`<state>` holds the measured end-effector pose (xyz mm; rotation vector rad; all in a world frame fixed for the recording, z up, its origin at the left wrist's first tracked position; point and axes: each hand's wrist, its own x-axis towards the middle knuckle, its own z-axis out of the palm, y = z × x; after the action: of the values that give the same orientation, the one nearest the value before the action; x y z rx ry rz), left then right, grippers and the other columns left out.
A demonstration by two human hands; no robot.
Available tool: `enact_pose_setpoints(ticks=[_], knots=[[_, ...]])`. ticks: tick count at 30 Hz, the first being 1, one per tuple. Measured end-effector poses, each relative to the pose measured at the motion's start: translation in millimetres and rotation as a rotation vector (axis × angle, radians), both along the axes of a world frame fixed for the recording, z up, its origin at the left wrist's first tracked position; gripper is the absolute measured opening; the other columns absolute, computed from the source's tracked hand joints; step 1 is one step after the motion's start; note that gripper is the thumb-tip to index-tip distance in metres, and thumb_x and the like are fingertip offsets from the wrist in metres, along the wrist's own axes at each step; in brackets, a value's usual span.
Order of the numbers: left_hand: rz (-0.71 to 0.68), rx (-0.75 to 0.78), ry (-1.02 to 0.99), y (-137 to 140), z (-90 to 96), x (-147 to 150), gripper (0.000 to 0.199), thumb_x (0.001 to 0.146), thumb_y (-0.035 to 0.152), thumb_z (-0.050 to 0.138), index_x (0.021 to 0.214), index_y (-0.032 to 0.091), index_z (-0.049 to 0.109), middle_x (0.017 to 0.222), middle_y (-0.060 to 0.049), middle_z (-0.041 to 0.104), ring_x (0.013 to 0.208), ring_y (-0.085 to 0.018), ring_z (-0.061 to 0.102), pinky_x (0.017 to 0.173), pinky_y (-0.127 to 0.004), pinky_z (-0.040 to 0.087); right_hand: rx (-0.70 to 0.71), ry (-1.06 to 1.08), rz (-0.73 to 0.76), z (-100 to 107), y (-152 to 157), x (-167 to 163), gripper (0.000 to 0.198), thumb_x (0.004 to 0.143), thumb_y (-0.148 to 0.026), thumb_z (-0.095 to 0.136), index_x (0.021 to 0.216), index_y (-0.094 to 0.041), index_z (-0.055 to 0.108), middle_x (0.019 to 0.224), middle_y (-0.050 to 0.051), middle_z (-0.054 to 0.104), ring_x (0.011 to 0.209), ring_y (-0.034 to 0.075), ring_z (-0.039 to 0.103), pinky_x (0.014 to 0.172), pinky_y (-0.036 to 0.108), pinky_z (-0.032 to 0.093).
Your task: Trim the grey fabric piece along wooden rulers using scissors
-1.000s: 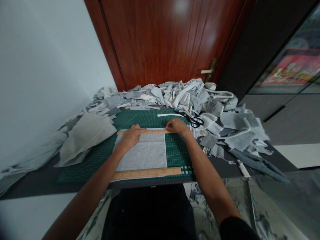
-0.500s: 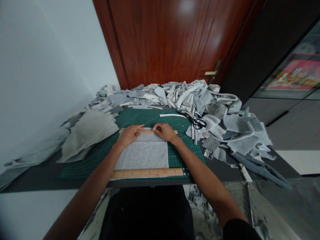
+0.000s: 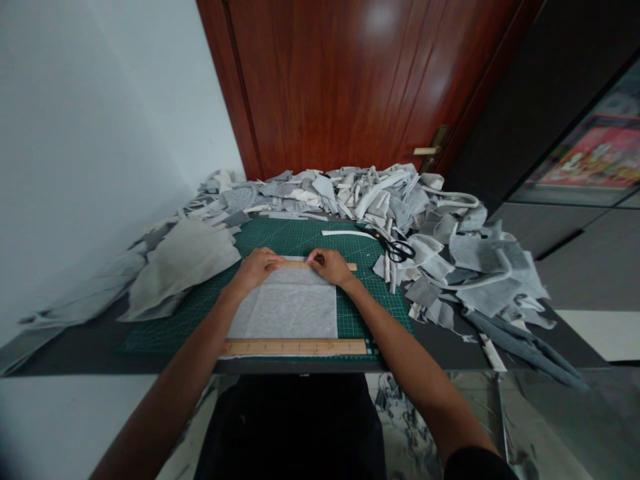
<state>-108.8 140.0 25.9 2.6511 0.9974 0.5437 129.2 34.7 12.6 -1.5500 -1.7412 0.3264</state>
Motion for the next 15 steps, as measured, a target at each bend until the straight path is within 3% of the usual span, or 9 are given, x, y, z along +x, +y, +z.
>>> enact_pose_setpoints(ticks=[10,15], knots=[[0.063,-0.002,0.016,-7,1.5,3,0.018,0.091,0.016,0.068,0.104,0.02,0.08,0.108,-0.008,0.074,0.108,-0.022,0.066,0.104,-0.035,0.049,-0.036,-0.009,-0.058,4,11,-3,0.01,0.09,-0.023,0.068,0.089,-0.02,0.078,0.088,0.001,0.078,0.075,0.013,0.067,0.073,0.022,0.047],[0.091,0.015,0.05,-18,12.0,2,0.018,0.095,0.016,0.063,0.099,0.021,0.079,0.103,-0.009,0.076,0.11,-0.025,0.068,0.117,-0.045,0.037,-0.081,-0.044,-0.02,10,30,-18,0.011,0.089,-0.02,0.07,0.089,-0.022,0.08,0.091,0.001,0.08,0.082,0.014,0.072,0.078,0.022,0.05]])
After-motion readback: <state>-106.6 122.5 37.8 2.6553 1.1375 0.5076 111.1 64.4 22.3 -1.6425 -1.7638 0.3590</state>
